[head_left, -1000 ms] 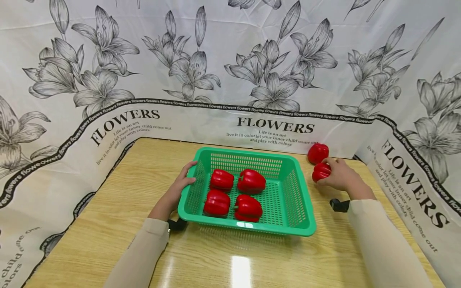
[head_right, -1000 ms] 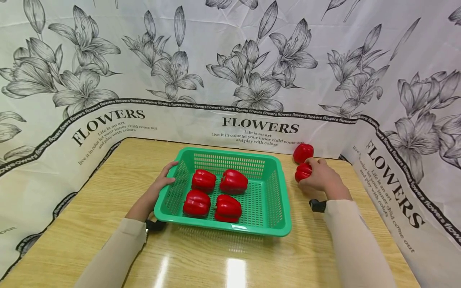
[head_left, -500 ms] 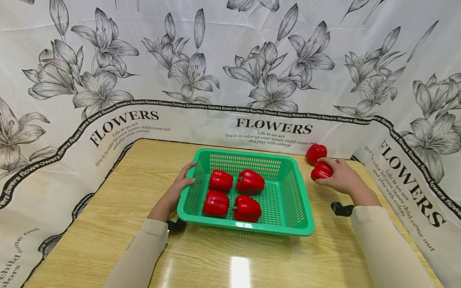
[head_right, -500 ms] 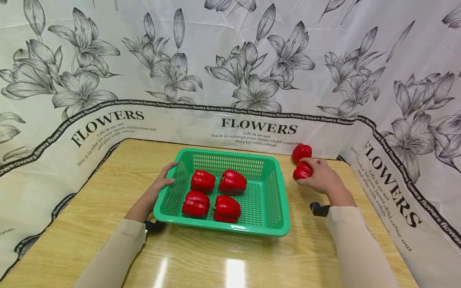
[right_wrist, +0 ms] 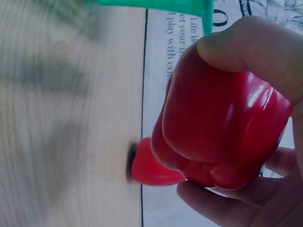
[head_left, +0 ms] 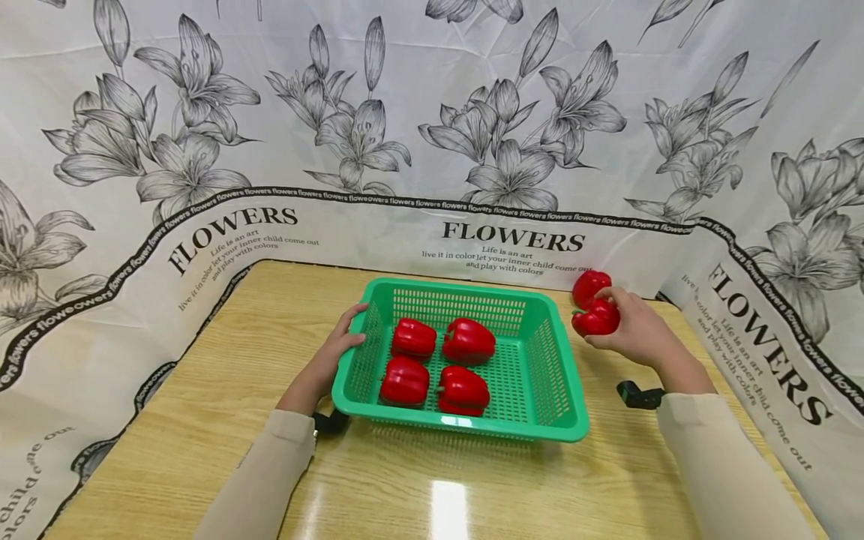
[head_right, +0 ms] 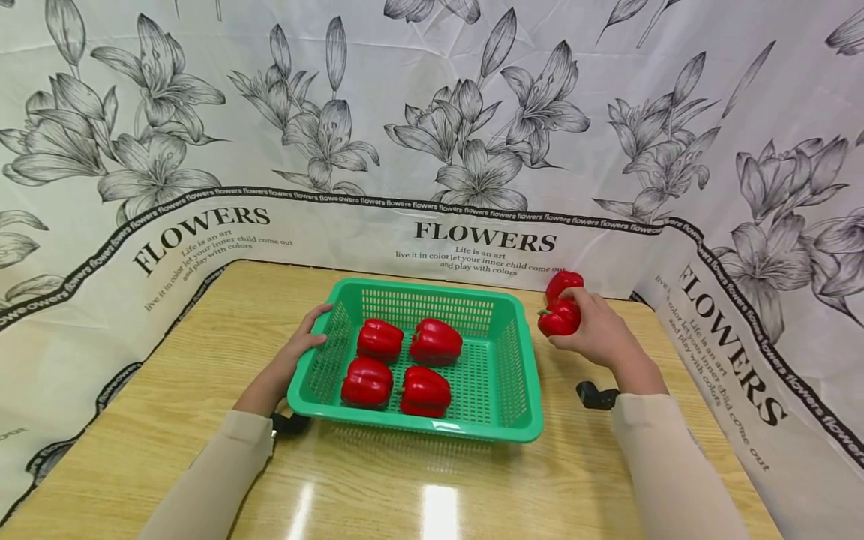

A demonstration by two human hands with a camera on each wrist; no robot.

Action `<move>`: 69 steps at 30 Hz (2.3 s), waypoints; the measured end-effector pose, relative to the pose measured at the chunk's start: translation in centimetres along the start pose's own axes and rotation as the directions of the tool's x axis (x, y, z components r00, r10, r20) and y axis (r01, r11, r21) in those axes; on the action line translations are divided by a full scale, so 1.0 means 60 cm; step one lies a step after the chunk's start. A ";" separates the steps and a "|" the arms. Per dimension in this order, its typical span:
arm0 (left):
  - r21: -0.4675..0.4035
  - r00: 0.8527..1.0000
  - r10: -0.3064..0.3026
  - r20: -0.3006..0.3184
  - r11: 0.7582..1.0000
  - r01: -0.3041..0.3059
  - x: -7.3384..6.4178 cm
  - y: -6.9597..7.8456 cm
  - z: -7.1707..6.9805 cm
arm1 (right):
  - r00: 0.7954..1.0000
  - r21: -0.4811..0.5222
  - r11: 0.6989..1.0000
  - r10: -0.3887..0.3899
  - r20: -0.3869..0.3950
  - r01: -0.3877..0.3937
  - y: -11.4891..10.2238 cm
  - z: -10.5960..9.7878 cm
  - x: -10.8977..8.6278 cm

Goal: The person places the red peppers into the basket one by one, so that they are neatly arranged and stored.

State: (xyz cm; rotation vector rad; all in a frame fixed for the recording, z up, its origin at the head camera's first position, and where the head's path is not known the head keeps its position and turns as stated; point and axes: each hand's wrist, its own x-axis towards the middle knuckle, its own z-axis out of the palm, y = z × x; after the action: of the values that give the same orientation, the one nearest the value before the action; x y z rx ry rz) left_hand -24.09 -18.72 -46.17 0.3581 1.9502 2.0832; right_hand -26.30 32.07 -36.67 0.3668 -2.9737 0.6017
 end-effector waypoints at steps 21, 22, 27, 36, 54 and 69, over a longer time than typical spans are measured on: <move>0.010 1.000 -0.007 -0.006 1.000 0.007 0.003 -0.001 -0.001 | 0.999 0.063 0.997 -0.048 0.003 0.048 -0.054 -0.029 -0.019; 0.011 1.000 -0.009 -0.009 1.000 0.009 0.003 -0.001 -0.001 | 0.998 0.057 0.996 -0.063 -0.007 0.063 -0.057 -0.030 -0.019; 0.014 1.000 -0.011 -0.006 1.000 0.011 0.002 0.002 0.000 | 0.992 0.032 0.992 -0.122 -0.044 0.124 -0.073 -0.036 -0.019; 0.019 1.000 -0.012 -0.005 1.000 0.012 0.001 0.006 0.002 | 0.982 -0.021 0.983 -0.183 -0.046 0.182 -0.102 -0.044 -0.022; 0.001 1.000 -0.011 0.003 1.000 0.011 0.001 0.003 0.001 | 0.962 0.031 0.964 -0.264 0.073 0.263 -0.161 -0.031 -0.031; 0.001 1.000 -0.005 -0.006 1.000 0.005 0.005 -0.001 -0.002 | 0.931 0.069 0.959 -0.284 0.228 0.275 -0.182 -0.002 -0.035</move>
State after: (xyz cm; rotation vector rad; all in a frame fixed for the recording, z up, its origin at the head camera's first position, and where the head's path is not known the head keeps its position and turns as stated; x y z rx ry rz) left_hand -24.41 -18.72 -46.24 0.3474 1.9540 2.0824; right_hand -21.51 22.83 -32.77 0.9083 -3.0447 0.6176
